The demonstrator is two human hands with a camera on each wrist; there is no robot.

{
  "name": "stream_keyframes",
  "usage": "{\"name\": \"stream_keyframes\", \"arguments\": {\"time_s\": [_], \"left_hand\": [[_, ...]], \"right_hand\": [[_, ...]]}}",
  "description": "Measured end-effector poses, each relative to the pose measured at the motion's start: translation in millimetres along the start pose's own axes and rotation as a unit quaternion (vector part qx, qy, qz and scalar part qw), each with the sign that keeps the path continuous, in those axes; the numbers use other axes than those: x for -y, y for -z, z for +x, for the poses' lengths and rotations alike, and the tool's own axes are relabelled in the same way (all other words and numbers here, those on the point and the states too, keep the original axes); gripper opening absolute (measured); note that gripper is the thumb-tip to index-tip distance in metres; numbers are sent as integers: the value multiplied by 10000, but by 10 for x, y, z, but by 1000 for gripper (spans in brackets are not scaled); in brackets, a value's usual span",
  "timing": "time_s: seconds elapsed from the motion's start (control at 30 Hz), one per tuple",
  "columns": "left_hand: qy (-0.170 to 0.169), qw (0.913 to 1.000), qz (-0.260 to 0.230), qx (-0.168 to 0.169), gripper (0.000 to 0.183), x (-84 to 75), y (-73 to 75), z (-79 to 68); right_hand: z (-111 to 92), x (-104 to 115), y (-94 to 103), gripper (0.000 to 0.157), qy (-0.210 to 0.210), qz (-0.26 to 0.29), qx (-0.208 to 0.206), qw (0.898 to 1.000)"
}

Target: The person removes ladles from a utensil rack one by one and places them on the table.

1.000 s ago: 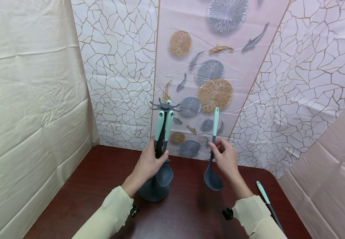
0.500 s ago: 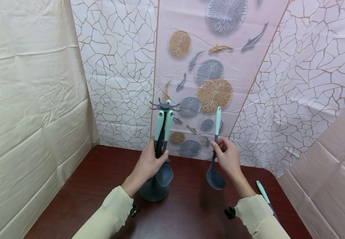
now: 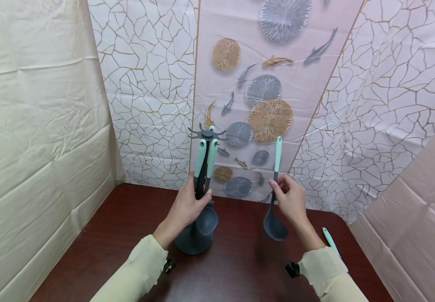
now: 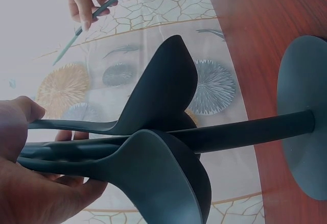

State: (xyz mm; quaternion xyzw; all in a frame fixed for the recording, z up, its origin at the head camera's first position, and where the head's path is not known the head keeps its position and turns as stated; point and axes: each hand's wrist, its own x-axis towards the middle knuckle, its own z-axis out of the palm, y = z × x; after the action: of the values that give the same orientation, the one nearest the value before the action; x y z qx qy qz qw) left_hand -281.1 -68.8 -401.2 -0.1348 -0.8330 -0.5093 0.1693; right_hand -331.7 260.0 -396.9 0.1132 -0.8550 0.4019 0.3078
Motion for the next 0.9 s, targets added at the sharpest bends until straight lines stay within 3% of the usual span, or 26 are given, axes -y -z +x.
{"name": "stream_keyframes", "arguments": {"time_s": [0.53, 0.9], "left_hand": [[-62, 10000, -64, -6, 53, 14, -5, 5], [-96, 9999, -60, -10, 52, 24, -3, 7]], "right_hand": [[-23, -91, 105, 21, -165, -346, 128, 9992], [-28, -219, 164, 25, 31, -613, -29, 9981]]}}
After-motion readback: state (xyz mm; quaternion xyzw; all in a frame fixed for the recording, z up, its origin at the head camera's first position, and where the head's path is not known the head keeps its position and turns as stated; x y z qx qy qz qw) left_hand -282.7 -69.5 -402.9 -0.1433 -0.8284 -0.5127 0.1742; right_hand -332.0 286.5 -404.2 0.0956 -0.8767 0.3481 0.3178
